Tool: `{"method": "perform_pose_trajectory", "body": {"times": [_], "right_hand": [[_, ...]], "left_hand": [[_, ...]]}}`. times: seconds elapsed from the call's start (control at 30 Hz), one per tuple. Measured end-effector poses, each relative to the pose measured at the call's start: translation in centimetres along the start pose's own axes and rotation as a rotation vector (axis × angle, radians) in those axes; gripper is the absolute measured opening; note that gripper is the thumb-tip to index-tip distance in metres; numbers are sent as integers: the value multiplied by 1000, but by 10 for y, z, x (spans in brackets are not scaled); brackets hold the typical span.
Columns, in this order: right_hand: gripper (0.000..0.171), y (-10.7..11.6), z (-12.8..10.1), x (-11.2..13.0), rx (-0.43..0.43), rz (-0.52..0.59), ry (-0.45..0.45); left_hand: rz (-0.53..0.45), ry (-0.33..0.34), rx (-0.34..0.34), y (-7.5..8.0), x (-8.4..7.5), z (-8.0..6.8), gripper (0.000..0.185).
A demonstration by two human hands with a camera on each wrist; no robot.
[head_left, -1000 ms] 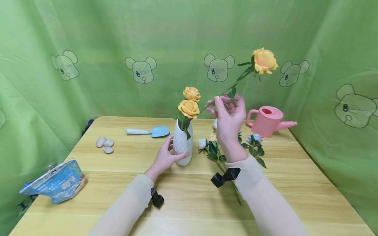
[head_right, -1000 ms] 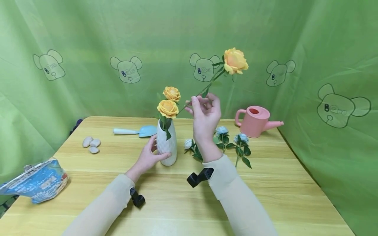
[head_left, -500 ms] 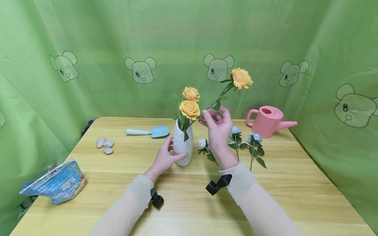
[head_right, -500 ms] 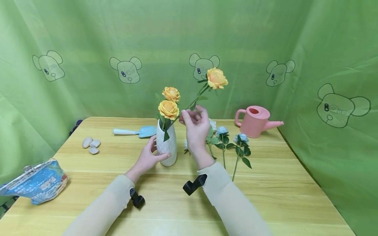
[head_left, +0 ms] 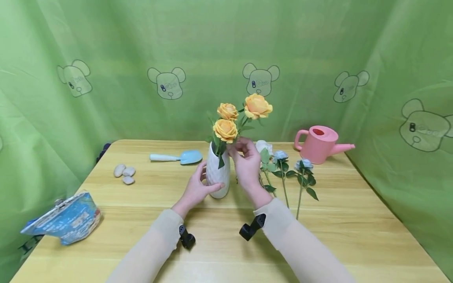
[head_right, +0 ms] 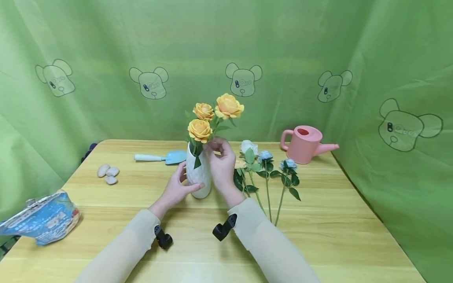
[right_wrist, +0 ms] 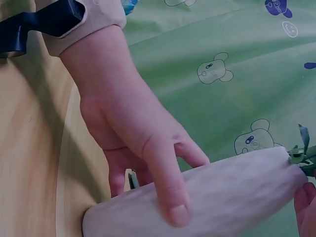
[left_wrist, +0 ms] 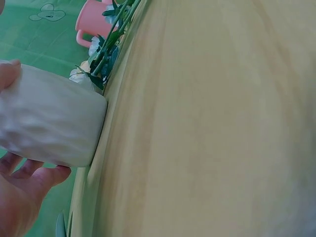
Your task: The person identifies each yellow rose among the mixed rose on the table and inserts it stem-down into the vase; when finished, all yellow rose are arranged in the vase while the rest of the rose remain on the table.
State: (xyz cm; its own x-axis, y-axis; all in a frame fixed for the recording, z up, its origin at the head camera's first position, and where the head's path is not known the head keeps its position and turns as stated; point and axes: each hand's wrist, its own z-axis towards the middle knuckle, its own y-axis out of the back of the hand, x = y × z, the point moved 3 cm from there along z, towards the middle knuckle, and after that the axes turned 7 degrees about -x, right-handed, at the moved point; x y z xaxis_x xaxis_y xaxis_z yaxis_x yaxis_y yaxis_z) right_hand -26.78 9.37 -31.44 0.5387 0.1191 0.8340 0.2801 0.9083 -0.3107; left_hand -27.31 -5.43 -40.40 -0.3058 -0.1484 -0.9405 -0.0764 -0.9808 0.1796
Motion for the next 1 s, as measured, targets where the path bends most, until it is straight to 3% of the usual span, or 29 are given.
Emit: {"method": "perform_pose_trajectory", "body": {"times": [0.27, 0.5, 0.67, 1.0], "right_hand": [[17, 0, -11, 13, 36, -142, -12], [19, 9, -11, 0, 94, -124, -59], [22, 31, -7, -28, 109, -89, -92], [24, 90, 2, -40, 94, -122, -209]], "left_hand": [[-6, 4, 4, 2, -2, -1, 76], [-5, 8, -4, 2, 0, 0, 77], [-12, 19, -6, 2, 0, -1, 78], [47, -3, -31, -2, -3, -2, 75]]}}
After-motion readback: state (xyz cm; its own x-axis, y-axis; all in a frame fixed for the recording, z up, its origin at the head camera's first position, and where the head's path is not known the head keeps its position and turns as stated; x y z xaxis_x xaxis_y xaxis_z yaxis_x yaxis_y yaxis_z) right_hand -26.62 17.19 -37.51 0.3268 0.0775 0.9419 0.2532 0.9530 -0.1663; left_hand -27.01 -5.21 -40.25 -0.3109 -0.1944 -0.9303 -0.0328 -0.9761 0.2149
